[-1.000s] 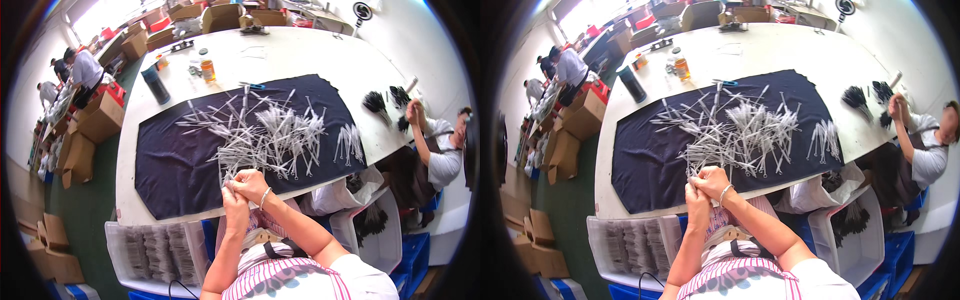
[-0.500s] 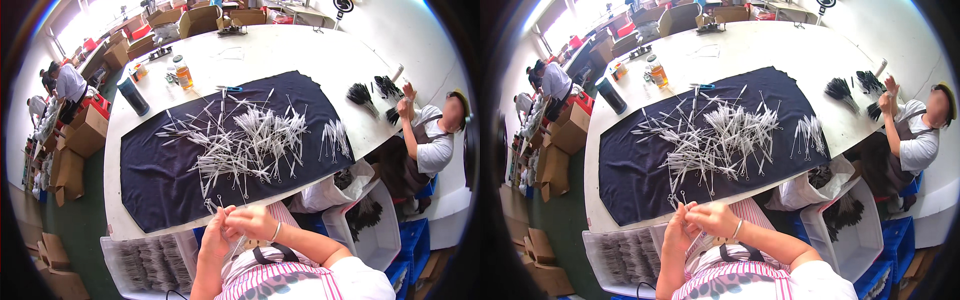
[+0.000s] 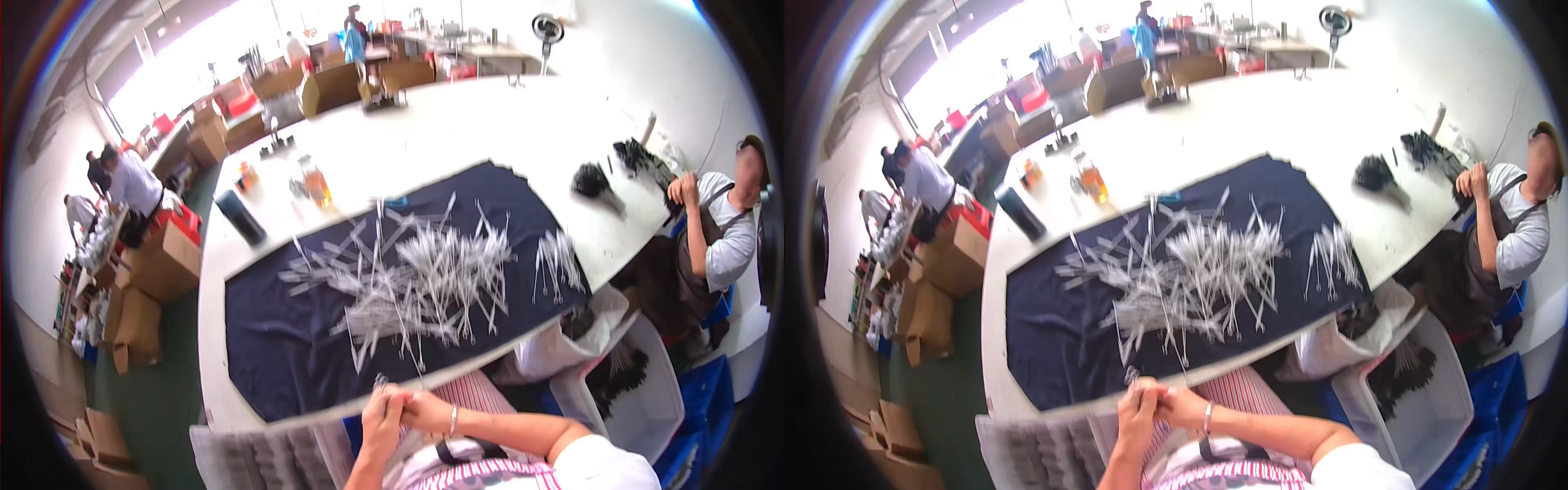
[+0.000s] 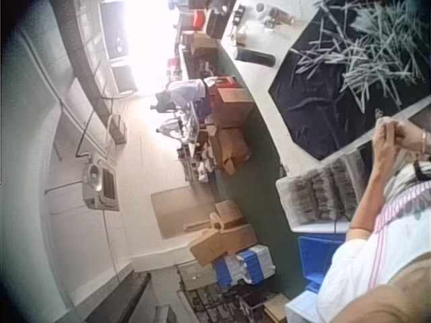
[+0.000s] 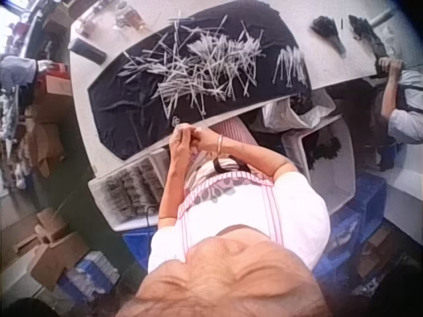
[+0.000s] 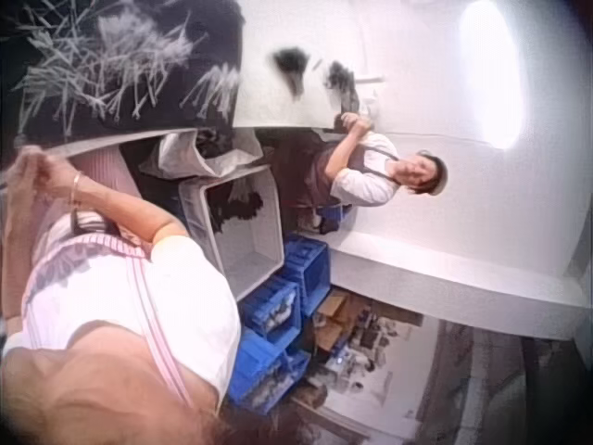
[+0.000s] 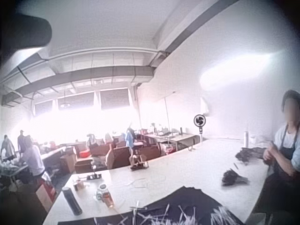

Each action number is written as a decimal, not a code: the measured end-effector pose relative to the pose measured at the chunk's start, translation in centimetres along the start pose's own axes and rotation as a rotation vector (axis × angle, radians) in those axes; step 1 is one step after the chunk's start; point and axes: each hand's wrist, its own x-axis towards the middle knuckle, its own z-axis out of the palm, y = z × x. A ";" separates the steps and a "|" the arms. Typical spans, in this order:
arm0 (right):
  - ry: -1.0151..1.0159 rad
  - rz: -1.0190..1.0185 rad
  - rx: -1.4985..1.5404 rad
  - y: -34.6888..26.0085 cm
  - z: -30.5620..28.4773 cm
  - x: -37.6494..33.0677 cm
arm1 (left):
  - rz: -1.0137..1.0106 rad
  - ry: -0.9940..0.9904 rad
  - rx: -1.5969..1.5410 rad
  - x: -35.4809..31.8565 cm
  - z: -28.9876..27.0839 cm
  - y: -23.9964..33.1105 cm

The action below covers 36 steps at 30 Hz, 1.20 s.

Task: The person gathers wire brushes from the table into bundles by hand and places the assembled bundles into a plastic storage container.

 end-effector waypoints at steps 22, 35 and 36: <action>0.310 0.091 -0.710 -2.5 -5.0 5.4 | 0.593 -0.027 0.932 8.0 -2.1 -1.7; 0.424 -0.222 -1.275 -0.9 -9.1 9.9 | 0.553 -0.007 0.951 9.7 -7.5 -1.2; 0.340 -0.102 -1.284 -0.5 -9.2 10.2 | 0.539 0.019 0.964 9.7 -7.8 -0.8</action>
